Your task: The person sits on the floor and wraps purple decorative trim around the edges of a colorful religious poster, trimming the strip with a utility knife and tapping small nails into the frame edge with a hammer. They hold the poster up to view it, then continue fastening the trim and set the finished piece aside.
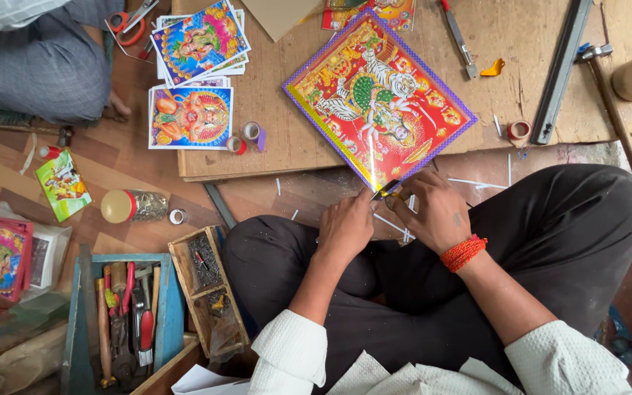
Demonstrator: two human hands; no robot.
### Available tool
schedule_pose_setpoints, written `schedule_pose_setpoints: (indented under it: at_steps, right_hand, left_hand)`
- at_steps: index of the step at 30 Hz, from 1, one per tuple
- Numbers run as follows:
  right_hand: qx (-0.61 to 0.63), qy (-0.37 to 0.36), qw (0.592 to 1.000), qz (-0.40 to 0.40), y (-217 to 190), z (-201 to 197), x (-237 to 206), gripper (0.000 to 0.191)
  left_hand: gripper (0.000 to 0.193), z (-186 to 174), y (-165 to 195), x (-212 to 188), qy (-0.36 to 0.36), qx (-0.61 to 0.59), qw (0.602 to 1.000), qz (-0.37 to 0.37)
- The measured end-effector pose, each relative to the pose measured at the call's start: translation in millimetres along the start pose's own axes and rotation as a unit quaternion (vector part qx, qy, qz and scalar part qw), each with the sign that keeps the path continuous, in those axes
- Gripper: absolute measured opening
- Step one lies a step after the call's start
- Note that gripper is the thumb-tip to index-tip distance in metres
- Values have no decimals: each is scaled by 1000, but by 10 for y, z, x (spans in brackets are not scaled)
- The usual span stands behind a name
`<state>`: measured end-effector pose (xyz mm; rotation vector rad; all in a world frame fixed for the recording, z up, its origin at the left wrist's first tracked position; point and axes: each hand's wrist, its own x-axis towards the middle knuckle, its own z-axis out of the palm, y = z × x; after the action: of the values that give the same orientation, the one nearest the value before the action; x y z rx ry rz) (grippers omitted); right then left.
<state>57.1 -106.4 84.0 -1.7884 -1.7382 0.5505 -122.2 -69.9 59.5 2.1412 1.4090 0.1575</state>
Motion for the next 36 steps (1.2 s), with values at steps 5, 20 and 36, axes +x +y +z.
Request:
schedule_pose_setpoints:
  at_steps: [5, 20, 36]
  right_hand:
    - [74, -5, 997, 9, 129, 5, 8, 19]
    - [72, -31, 995, 58, 84, -62, -80, 17]
    - [-6, -16, 999, -32, -2, 94, -245, 25]
  left_hand:
    - [33, 24, 57, -50, 3, -6, 1000, -21]
    - [16, 36, 103, -385, 16, 22, 997, -68]
    - [16, 81, 144, -418, 47, 58, 996, -44]
